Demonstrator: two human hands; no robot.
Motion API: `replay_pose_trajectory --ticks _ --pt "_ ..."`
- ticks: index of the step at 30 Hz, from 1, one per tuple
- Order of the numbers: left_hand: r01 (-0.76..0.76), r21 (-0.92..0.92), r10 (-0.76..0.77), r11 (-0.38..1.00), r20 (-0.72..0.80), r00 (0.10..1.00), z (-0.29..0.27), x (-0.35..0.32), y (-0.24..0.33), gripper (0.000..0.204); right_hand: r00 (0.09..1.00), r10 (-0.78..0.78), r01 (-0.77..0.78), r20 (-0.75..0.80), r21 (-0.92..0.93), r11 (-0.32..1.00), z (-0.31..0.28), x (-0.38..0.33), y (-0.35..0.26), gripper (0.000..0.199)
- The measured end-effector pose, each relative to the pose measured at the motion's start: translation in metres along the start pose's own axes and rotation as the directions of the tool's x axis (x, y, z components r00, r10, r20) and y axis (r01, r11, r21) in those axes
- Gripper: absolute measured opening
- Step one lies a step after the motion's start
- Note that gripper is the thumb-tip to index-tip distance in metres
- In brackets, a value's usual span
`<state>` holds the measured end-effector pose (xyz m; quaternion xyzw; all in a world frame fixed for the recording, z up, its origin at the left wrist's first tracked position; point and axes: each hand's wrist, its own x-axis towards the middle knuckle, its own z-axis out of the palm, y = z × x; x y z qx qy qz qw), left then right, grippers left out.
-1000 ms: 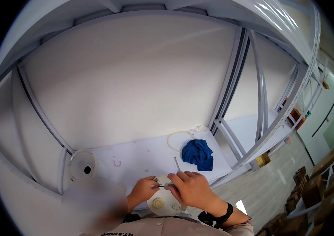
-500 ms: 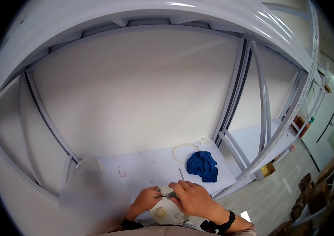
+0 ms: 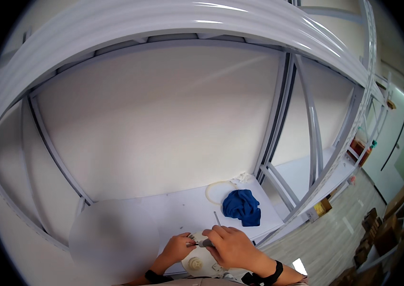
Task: The person assembles a white plastic appliance by hand, inserting a small internal component and securing it with a screwdriver. The person then attaches a lid to the base unit and aligns the parts.
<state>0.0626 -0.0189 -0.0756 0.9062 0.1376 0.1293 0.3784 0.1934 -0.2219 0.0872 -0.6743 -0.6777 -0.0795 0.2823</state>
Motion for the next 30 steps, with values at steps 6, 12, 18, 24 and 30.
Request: replay_pose_trajectory --ticks 6,12,18,24,30 --pt "-0.088 0.027 0.089 0.996 -0.046 0.995 -0.002 0.004 0.015 0.017 0.901 0.381 -0.313 0.209 -0.295 0.903 -0.004 0.000 -0.014 0.042" --pt "0.008 -0.003 -0.008 1.000 0.008 1.000 -0.005 0.005 0.008 0.019 0.995 0.101 -0.102 0.025 0.025 0.994 -0.007 -0.008 -0.009 0.052" --pt "-0.066 -0.021 0.065 0.998 -0.069 0.995 -0.003 0.006 0.006 0.013 0.985 0.171 -0.173 -0.025 -0.101 0.980 0.004 -0.007 -0.002 0.040" --pt "-0.042 0.035 0.044 0.998 -0.040 0.998 -0.009 0.012 0.007 0.019 0.871 0.468 -0.394 0.151 -0.356 0.847 0.005 -0.006 -0.006 0.039" --pt "-0.050 -0.005 0.050 0.999 -0.051 0.997 -0.001 0.020 0.001 0.017 0.991 0.054 -0.051 -0.122 0.026 0.998 0.016 -0.023 0.015 0.045"
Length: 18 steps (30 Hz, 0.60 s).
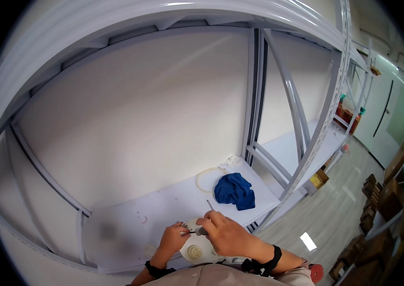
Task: The person assembles a white plastic appliance by hand, inserting a small internal component and securing it with a screwdriver. The person then attaches a lid to the base unit and aligns the parts.
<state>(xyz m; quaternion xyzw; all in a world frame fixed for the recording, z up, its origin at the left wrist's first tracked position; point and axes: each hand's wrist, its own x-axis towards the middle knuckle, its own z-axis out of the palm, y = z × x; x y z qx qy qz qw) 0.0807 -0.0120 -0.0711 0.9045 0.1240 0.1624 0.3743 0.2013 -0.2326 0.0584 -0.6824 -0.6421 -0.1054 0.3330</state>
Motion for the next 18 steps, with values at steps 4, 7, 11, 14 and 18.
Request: replay_pose_trajectory --ticks 4,7,11,14,18 --pt "-0.045 0.042 0.045 0.998 -0.004 0.999 0.001 0.004 0.004 0.015 0.997 0.072 -0.066 0.021 -0.203 0.977 0.001 0.003 -0.002 0.034" --pt "-0.055 0.044 0.055 0.998 -0.008 0.998 0.002 0.007 0.008 0.015 0.969 0.246 -0.210 0.019 -0.462 0.862 0.001 0.005 -0.002 0.026" --pt "-0.035 0.028 0.035 0.999 -0.001 0.999 0.005 0.008 0.004 0.015 0.947 0.311 -0.267 0.078 -0.350 0.898 -0.008 0.003 -0.008 0.031" --pt "-0.037 0.020 0.037 0.999 -0.008 0.999 0.005 0.009 0.004 0.015 0.995 0.088 -0.093 -0.047 -0.122 0.988 -0.013 0.000 0.000 0.038" --pt "-0.038 0.024 0.038 0.999 0.006 0.999 0.005 0.012 0.011 0.016 0.991 0.099 -0.091 0.088 -0.083 0.992 -0.018 -0.002 0.006 0.043"
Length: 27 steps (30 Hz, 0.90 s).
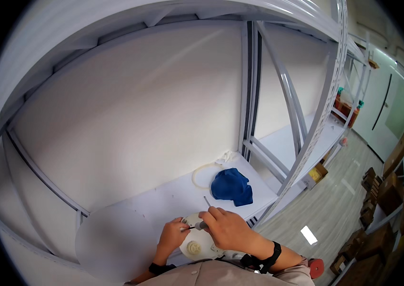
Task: The person assembles a white plastic appliance by hand, inserting a small internal component and securing it with a screwdriver. The person then attaches a lid to the base unit and aligns the parts.
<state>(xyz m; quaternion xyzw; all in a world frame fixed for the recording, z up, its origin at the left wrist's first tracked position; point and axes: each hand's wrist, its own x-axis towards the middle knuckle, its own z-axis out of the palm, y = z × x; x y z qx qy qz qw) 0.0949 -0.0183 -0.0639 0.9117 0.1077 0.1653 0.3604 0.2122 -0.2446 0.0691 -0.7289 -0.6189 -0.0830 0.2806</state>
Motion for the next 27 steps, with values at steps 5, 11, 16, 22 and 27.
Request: replay_pose_trajectory --ticks 5,11,16,22,27 --pt "0.051 -0.005 -0.051 0.999 -0.024 0.998 0.003 -0.001 -0.006 0.019 0.994 0.092 -0.088 0.056 -0.069 0.994 -0.003 0.010 -0.004 0.038" --pt "0.086 -0.009 -0.086 0.996 -0.018 0.996 0.005 -0.001 -0.008 0.021 0.991 0.126 -0.119 0.052 -0.119 0.986 0.005 0.008 0.002 0.028" --pt "0.111 -0.026 -0.112 0.993 -0.021 0.994 0.003 0.001 0.004 0.019 0.987 0.161 -0.158 0.022 -0.111 0.981 0.012 0.009 0.005 0.022" --pt "0.146 -0.043 -0.150 0.988 -0.107 0.983 0.000 0.006 -0.011 0.021 0.993 0.100 -0.097 -0.070 0.036 0.995 0.009 0.011 0.013 0.022" --pt "0.201 -0.051 -0.206 0.978 -0.110 0.972 -0.006 0.011 -0.004 0.019 0.927 0.079 0.009 -0.366 0.231 0.973 0.007 0.013 0.014 0.027"
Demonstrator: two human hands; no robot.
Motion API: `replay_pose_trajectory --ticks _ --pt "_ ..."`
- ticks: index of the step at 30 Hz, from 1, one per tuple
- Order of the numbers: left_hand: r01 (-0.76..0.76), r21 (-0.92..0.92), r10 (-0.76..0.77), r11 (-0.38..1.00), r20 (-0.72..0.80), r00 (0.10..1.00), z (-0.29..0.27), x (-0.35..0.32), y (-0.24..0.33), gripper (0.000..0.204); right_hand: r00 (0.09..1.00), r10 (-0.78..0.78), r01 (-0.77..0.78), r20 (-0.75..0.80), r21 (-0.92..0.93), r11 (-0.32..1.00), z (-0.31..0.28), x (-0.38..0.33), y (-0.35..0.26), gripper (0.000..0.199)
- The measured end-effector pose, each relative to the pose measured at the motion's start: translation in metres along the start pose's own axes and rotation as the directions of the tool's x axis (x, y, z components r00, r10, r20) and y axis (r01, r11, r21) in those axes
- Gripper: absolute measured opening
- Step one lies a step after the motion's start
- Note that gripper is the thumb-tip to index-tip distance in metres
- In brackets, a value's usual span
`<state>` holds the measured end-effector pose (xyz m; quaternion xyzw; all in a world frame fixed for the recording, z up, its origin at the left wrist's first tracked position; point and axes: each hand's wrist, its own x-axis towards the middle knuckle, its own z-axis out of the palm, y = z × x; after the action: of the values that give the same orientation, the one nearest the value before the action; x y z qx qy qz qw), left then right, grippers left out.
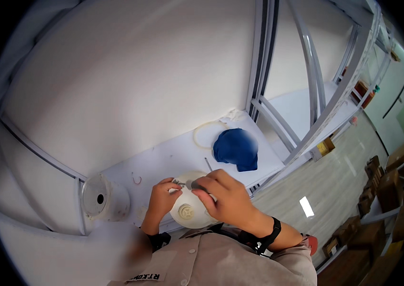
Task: The person assembles a white plastic appliance by hand, inserting a small internal component and securing it with a screwdriver. The person then attaches a lid to the base unit and aligns the parts.
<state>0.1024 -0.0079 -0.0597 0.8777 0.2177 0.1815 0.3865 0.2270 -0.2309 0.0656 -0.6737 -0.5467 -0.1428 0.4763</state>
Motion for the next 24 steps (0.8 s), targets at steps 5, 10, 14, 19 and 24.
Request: replay_pose_trajectory --ticks 5,10,14,19,24 --pt "0.073 -0.040 -0.076 0.997 -0.059 0.995 0.000 -0.012 -0.007 0.014 0.962 0.086 -0.040 -0.260 0.180 0.983 -0.017 -0.003 0.017 0.029" --pt "0.077 -0.207 -0.134 0.975 -0.279 0.951 -0.011 -0.018 -0.025 0.011 0.867 0.347 -0.170 -0.357 0.443 0.880 -0.025 -0.017 0.053 0.028" --pt "0.068 -0.365 -0.213 0.929 -0.374 0.903 -0.017 -0.020 -0.032 0.010 0.892 0.431 -0.287 -0.134 0.568 0.771 -0.021 -0.024 0.090 0.028" --pt "0.206 -0.498 -0.424 0.843 -0.378 0.823 -0.014 -0.029 -0.022 0.010 0.760 0.593 -0.642 0.268 0.456 0.617 0.007 -0.051 0.133 0.032" --pt "0.164 -0.636 -0.503 0.755 -0.399 0.767 0.011 -0.033 -0.016 0.015 0.659 0.509 -0.748 0.553 0.412 0.521 0.030 -0.072 0.145 0.039"
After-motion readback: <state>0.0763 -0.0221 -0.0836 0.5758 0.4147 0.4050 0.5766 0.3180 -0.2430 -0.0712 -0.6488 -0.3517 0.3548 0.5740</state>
